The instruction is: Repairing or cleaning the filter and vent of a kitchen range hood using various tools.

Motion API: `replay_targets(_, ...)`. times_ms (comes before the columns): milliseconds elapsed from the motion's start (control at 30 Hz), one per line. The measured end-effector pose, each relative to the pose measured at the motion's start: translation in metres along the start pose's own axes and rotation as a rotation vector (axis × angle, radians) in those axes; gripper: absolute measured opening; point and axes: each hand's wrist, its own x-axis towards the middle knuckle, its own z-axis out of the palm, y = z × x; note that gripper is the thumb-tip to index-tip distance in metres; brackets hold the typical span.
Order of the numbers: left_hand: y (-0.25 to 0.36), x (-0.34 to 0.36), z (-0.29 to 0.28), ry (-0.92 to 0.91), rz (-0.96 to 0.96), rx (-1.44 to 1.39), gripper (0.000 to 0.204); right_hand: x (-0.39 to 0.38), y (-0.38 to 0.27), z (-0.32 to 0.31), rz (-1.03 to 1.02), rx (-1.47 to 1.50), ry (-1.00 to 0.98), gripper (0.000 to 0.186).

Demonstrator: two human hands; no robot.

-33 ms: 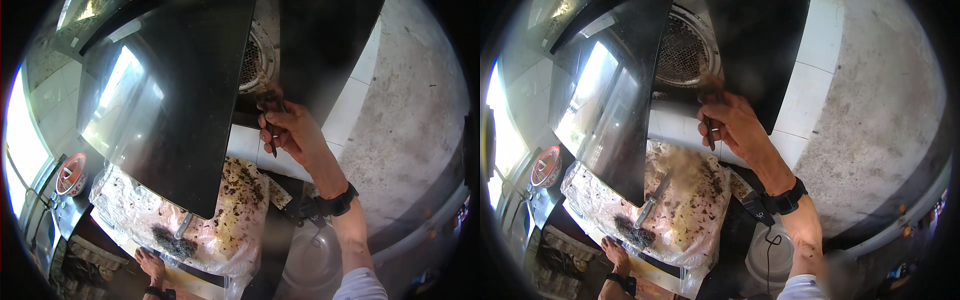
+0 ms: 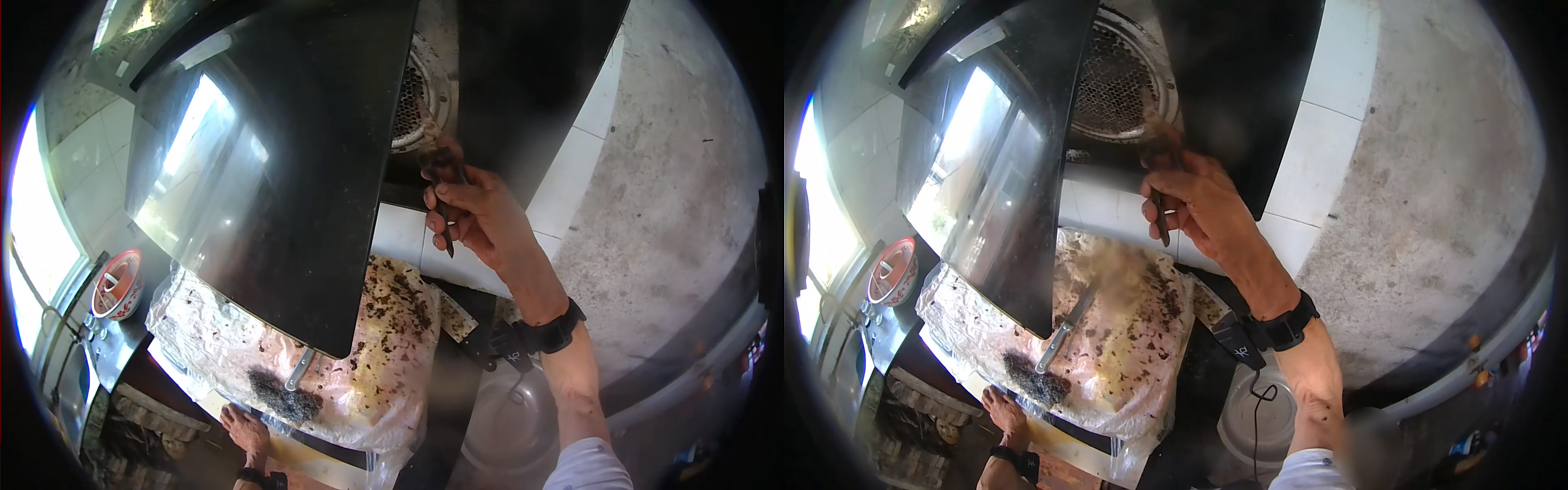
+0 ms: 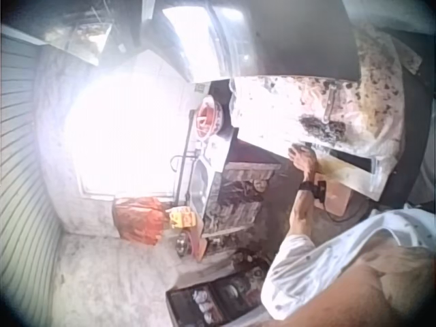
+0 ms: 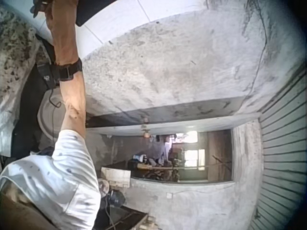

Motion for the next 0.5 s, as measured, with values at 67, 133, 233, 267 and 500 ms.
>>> replay_targets(67,0.001,0.000,-0.001,0.006,0.006,-0.004,0.046,0.002,0.004,-0.007,-0.006,0.018,-0.021,0.025)
replay_targets(133,0.002,-0.001,-0.002,0.007,0.023,0.001,0.046,0.007,0.007,-0.009,-0.029,0.038,-0.053,0.025)
replay_targets(233,-0.001,0.000,0.002,0.007,0.008,0.015,0.046,0.021,0.014,-0.014,-0.096,0.017,-0.055,0.016)
replay_targets(267,-0.001,0.000,0.002,0.004,0.012,0.013,0.046,0.024,0.016,-0.014,-0.124,0.001,-0.047,0.012)
replay_targets(500,-0.003,0.001,0.003,0.016,0.028,-0.001,0.046,0.021,-0.013,0.032,-0.025,0.223,0.044,0.007)
